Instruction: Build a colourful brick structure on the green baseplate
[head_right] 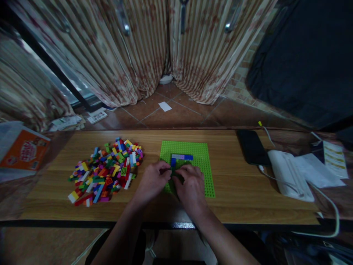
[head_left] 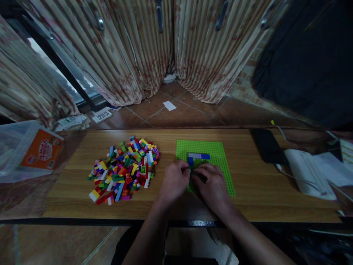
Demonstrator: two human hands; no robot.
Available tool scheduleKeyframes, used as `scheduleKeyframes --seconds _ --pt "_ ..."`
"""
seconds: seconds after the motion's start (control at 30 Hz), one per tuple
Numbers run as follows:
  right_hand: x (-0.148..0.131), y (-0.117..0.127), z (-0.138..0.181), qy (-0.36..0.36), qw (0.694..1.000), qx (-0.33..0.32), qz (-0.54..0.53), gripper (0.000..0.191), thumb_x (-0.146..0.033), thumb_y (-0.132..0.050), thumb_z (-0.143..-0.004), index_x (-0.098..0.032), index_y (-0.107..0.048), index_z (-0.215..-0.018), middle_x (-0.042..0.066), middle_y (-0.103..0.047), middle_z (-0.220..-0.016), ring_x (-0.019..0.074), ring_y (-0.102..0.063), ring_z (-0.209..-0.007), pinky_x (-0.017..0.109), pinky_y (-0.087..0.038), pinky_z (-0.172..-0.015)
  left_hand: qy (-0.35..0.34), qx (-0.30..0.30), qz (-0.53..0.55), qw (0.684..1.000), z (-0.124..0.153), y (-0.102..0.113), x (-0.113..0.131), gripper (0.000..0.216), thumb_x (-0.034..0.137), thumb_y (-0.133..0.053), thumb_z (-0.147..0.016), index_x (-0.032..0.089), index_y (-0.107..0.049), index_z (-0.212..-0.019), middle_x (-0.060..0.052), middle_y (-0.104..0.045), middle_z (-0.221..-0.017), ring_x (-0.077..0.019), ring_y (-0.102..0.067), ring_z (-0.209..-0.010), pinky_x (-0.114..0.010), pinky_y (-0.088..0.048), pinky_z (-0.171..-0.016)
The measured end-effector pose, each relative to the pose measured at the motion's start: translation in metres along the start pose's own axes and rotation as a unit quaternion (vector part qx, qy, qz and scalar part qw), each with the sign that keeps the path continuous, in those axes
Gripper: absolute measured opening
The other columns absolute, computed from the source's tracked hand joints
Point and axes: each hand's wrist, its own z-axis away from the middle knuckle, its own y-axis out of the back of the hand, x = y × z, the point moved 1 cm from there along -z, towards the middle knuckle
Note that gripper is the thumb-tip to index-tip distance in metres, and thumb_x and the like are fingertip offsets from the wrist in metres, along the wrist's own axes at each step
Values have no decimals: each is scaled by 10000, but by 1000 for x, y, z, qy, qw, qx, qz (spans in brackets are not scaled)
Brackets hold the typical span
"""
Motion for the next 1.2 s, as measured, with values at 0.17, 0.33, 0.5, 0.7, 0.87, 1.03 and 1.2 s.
scheduleKeyframes --seconds 0.17,0.33,0.5,0.7,0.87,1.03,1.2 --pt "1 1 -1 4 1000 -12 2 96 -231 -636 -854 -218 -731 -852 64 -698 -922 240 -584 -889 411 -442 -844 3 12 -8 1000 -1 -1 1 167 126 -552 -805 175 -710 -835 -27 -707 -727 -152 -660 -720 -247 -493 -679" --pt "2 3 -5 6 1000 -19 -8 143 -230 -600 -874 -222 -734 -827 65 -700 -903 229 -604 -885 395 -441 -849 11 23 -8 1000 -3 -2 3 170 122 -553 -786 168 -717 -794 -34 -712 -727 -150 -653 -701 -245 -478 -663" --pt "4 4 -14 -25 998 -33 -37 198 -215 -578 -870 -223 -728 -741 50 -698 -833 205 -620 -826 371 -445 -819 15 31 -3 999 -3 -2 4 166 114 -560 -751 169 -717 -760 -34 -715 -718 -156 -657 -702 -248 -471 -651" --pt "4 3 -22 -63 995 -38 -64 203 -207 -580 -840 -214 -732 -705 47 -704 -795 193 -626 -776 353 -445 -784 25 31 -11 999 -5 -1 7 174 106 -563 -736 167 -725 -740 -35 -717 -697 -165 -669 -709 -251 -474 -649" --pt "3 2 -23 -78 994 -42 -63 194 -182 -589 -816 -203 -724 -679 53 -700 -796 190 -620 -782 337 -438 -772 33 33 -20 999 -6 -2 8 174 103 -569 -731 160 -733 -749 -38 -721 -699 -166 -677 -719 -245 -475 -651" --pt "4 1 -24 -90 992 -54 -63 197 -163 -587 -808 -203 -732 -681 50 -703 -811 185 -622 -795 327 -431 -783 46 30 -28 998 -7 -2 9 174 102 -575 -723 155 -738 -752 -38 -721 -689 -160 -675 -699 -238 -473 -641" --pt "6 2 -27 -102 989 -69 -78 189 -174 -589 -803 -199 -743 -697 52 -701 -801 181 -623 -775 322 -442 -769 50 31 -39 998 -8 -3 10 171 109 -580 -717 155 -741 -747 -36 -720 -683 -161 -676 -694 -241 -480 -647"
